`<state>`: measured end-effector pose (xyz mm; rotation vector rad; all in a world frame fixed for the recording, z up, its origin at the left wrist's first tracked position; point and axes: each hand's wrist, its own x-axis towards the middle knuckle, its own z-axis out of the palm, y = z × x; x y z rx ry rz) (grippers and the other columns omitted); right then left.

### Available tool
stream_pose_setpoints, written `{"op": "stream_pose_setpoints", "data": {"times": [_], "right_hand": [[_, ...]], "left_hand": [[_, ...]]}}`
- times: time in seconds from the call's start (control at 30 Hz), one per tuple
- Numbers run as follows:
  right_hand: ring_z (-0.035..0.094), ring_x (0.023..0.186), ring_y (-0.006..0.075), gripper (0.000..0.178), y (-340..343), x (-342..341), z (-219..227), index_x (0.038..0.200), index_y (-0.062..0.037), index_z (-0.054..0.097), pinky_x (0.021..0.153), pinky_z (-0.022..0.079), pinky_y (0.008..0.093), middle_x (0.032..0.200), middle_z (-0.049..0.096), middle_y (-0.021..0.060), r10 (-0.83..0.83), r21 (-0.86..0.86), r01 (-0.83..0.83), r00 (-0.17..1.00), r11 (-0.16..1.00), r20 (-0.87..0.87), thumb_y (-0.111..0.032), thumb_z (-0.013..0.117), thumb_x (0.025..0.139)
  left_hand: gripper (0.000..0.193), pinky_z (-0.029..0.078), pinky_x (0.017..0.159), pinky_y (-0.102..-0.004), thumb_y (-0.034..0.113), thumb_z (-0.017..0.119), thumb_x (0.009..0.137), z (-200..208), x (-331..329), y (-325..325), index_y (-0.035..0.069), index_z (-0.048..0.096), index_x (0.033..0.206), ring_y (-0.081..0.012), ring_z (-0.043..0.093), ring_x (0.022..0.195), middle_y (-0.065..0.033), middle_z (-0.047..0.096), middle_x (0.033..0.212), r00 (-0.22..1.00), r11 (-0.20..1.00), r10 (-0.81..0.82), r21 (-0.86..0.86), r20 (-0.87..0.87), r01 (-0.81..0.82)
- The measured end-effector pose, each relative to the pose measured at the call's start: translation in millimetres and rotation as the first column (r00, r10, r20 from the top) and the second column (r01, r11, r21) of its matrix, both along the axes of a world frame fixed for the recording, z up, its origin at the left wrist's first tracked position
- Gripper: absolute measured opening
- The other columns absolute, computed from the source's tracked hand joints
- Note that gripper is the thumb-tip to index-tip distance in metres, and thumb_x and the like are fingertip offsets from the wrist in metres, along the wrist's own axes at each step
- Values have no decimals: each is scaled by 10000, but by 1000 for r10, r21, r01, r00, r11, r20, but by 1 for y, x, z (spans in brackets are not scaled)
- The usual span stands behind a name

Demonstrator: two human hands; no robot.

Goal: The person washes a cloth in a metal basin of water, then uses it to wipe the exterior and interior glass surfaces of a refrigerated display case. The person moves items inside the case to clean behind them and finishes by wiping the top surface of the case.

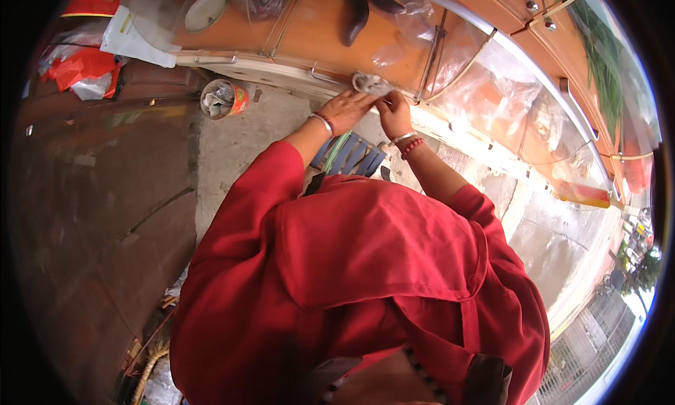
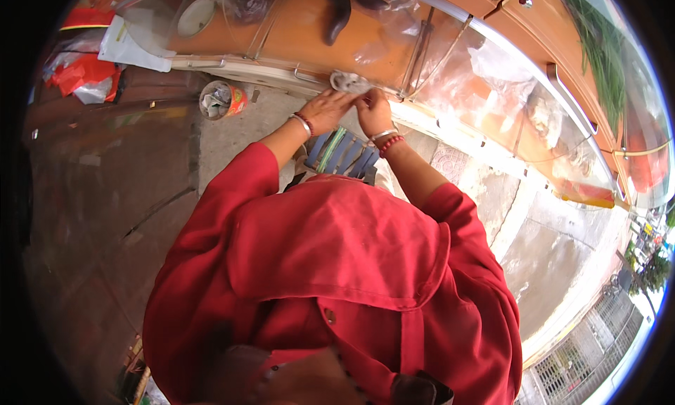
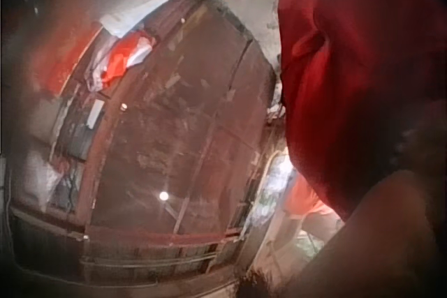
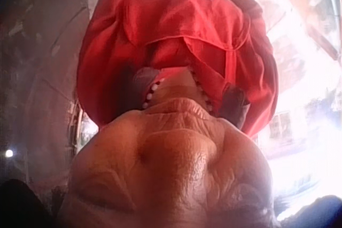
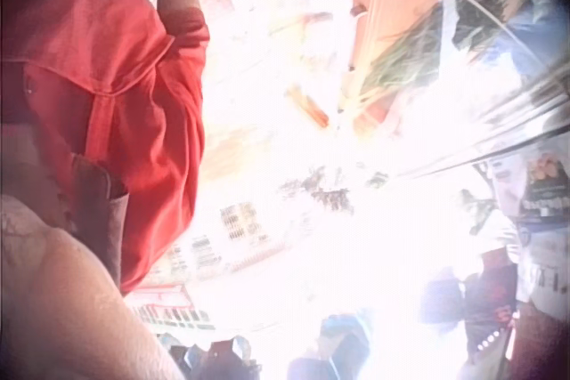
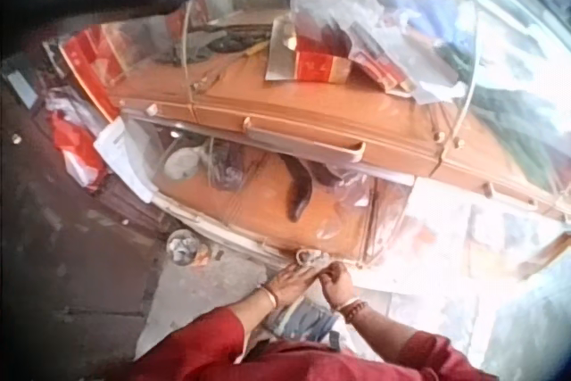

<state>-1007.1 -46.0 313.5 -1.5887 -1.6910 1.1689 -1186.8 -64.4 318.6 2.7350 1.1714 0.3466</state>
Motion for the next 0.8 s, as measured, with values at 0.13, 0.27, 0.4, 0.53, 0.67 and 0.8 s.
{"op": "stream_pose_setpoints", "data": {"times": [0.13,0.27,0.4,0.53,0.67,0.8], "right_hand": [[630,886,329,310,-5,-29,3,1050,23,611,786,520,377,1009,593,207,-76,97,83,995,992,-71,-105,633,769],[588,973,390,386,-1,-53,27,1116,10,586,848,496,428,1077,587,237,133,257,-149,988,955,79,-111,618,750],[594,990,392,402,16,-99,30,1159,-7,578,851,493,444,1081,601,241,262,328,-306,950,894,172,-117,572,773],[579,1050,379,472,26,-129,38,1212,-5,535,913,468,428,1156,585,228,356,206,-394,914,896,196,-118,560,754],[617,961,366,436,34,-107,40,1166,-42,584,818,508,433,1066,619,223,463,220,-534,833,816,304,-162,616,748],[645,811,344,300,26,-48,38,1014,-106,652,703,519,438,880,652,162,346,203,-442,858,874,378,-218,690,738]], "left_hand": [[487,465,949,-405,-18,510,818,12,-29,-3,136,541,1279,-297,523,1135,-97,440,1288,940,974,223,-96,259,-205],[539,488,913,-402,-17,622,765,12,-49,-3,140,530,1273,-337,518,1139,-124,474,1247,873,932,360,-162,328,-324],[463,459,923,-394,-34,662,741,10,-74,5,77,559,1179,-344,536,1093,-139,524,1184,743,860,510,-236,433,-452],[403,471,888,-394,34,705,742,2,-107,5,67,579,1124,-343,542,1069,-128,543,1117,681,792,600,-194,421,-578],[320,476,846,-423,18,664,738,14,-81,8,60,579,1044,-349,547,1014,-131,560,1052,709,809,578,-174,403,-561],[172,478,761,-454,42,620,750,21,-21,-2,61,554,907,-349,561,901,-123,543,950,822,866,500,-165,274,-472]]}}
